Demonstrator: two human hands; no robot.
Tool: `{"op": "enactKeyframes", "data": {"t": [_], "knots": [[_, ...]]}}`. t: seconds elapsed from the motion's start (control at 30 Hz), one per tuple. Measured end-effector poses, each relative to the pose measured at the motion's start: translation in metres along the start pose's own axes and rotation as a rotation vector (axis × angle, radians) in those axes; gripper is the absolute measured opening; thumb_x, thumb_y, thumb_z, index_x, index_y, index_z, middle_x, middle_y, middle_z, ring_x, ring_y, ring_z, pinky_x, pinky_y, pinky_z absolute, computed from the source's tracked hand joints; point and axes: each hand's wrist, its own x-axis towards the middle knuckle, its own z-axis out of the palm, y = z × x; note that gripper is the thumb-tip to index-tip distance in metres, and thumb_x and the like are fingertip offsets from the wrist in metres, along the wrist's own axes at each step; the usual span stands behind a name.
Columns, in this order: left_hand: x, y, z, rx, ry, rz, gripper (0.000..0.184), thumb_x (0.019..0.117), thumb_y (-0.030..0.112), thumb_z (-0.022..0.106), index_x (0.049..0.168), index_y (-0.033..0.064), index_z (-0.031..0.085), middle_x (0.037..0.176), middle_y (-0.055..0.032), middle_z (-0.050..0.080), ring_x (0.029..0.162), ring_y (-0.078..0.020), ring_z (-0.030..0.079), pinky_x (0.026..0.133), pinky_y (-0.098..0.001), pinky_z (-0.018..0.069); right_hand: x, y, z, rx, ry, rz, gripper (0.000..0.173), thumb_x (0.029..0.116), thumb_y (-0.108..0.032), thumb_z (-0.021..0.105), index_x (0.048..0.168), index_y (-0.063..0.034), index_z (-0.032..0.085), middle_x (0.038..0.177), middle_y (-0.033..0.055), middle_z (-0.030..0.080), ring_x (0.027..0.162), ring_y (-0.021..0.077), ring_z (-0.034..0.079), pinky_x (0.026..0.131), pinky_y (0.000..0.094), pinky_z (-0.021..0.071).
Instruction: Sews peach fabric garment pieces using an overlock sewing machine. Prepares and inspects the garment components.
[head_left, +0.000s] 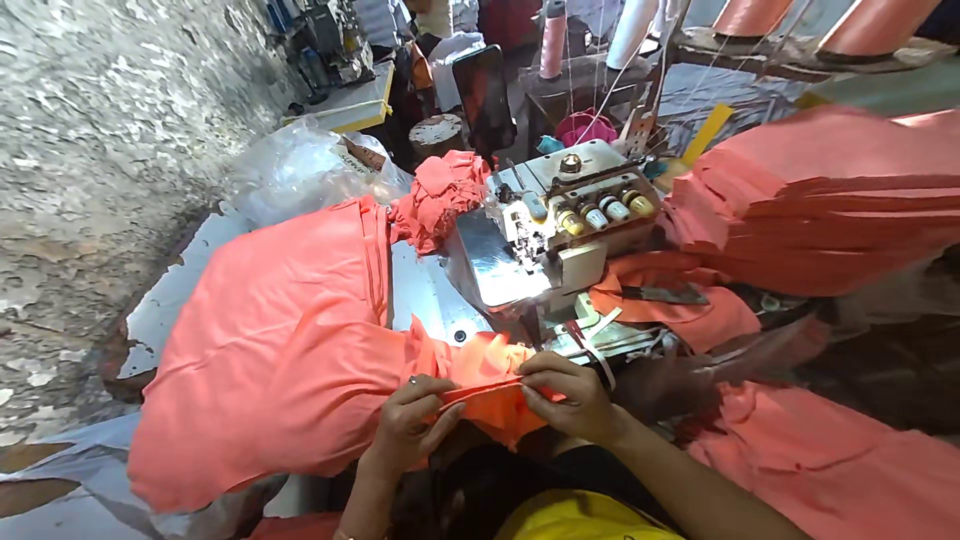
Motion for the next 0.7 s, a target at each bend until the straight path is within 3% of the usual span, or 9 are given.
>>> {"op": "enactKeyframes", "data": {"t": [0.07,0.17,0.23,0.27,0.37,0.47,0.53,0.6,0.7], "knots": [[0.001,0.002,0.008,-0.091,0.066,-0.022,0.027,0.0955,0.014,0.071,0.075,0.0031,0.057,0.092,-0.0043,0.072,0.092,-0.0041,0.069,0.081,-0.0169,0.0564,0.002,-0.003,-0.003,0.024,0.018,0.003,0.005,0.0893,-0.005,0.070,0.086,-0.0007,0.070,0.099,0.0085,0.072,0.102,0.0095,0.067,0.093,0.0193,0.0539],[0.003,0.004,0.021,-0.170,0.160,-0.085,0.015,0.0922,0.013,0.073,0.082,0.0069,0.064,0.093,0.0022,0.072,0.091,0.0002,0.069,0.079,-0.0151,0.0572,0.002,-0.006,-0.008,0.033,0.045,0.006,0.005,0.0875,-0.005,0.071,0.084,-0.0014,0.068,0.097,0.0075,0.072,0.101,0.0088,0.067,0.091,0.0188,0.0550],[0.008,0.008,0.034,-0.265,0.259,-0.164,0.009,0.0893,0.010,0.076,0.092,0.0130,0.068,0.095,0.0072,0.073,0.090,0.0018,0.068,0.078,-0.0147,0.0572,0.001,-0.007,-0.012,0.050,0.062,0.030,0.006,0.0870,-0.005,0.071,0.083,-0.0017,0.067,0.097,0.0069,0.072,0.100,0.0080,0.068,0.089,0.0187,0.0559],[0.011,0.012,0.042,-0.334,0.325,-0.230,0.020,0.0873,0.008,0.078,0.101,0.0194,0.069,0.097,0.0111,0.073,0.088,0.0024,0.069,0.078,-0.0153,0.0581,0.000,-0.007,-0.014,0.059,0.075,0.057,0.006,0.0868,-0.005,0.071,0.083,-0.0020,0.067,0.096,0.0063,0.072,0.099,0.0068,0.068,0.088,0.0183,0.0565],[0.029,0.027,0.061,-0.486,0.546,-0.444,0.043,0.0842,-0.005,0.075,0.110,0.0222,0.054,0.093,0.0135,0.075,0.081,0.0000,0.072,0.075,-0.0193,0.0606,-0.002,-0.004,-0.021,0.063,0.136,0.171,0.009,0.0845,-0.007,0.071,0.078,-0.0020,0.066,0.094,0.0051,0.073,0.094,0.0014,0.068,0.081,0.0140,0.0561],[0.048,0.035,0.081,-0.627,0.689,-0.552,0.040,0.0886,-0.013,0.065,0.110,0.0150,0.046,0.089,0.0071,0.077,0.081,-0.0051,0.074,0.077,-0.0231,0.0619,-0.003,0.003,-0.028,-0.015,0.144,0.326,0.012,0.0815,-0.008,0.070,0.072,-0.0028,0.064,0.084,0.0040,0.071,0.084,-0.0004,0.066,0.074,0.0126,0.0536],[0.059,0.038,0.094,-0.674,0.714,-0.594,0.036,0.0913,-0.013,0.061,0.108,0.0130,0.043,0.088,0.0066,0.074,0.083,-0.0051,0.073,0.078,-0.0236,0.0616,0.004,-0.004,-0.036,-0.121,0.044,0.530,0.009,0.0817,-0.008,0.068,0.077,-0.0009,0.066,0.080,0.0054,0.069,0.076,0.0033,0.065,0.070,0.0177,0.0530],[0.065,0.042,0.106,-0.661,0.673,-0.587,0.034,0.0922,-0.012,0.060,0.108,0.0121,0.042,0.089,0.0078,0.074,0.085,-0.0033,0.073,0.079,-0.0223,0.0609,0.017,-0.014,-0.046,-0.206,-0.083,0.659,0.013,0.0840,-0.004,0.066,0.094,0.0037,0.065,0.088,0.0136,0.068,0.080,0.0172,0.067,0.075,0.0313,0.0562],[0.070,0.043,0.120,-0.523,0.578,-0.516,0.036,0.0888,-0.008,0.066,0.109,0.0105,0.043,0.093,0.0097,0.072,0.088,-0.0003,0.070,0.081,-0.0211,0.0593,0.028,-0.024,-0.053,-0.268,-0.029,0.553,0.018,0.0862,-0.006,0.068,0.100,0.0052,0.066,0.096,0.0184,0.068,0.087,0.0218,0.068,0.079,0.0318,0.0571]]}}
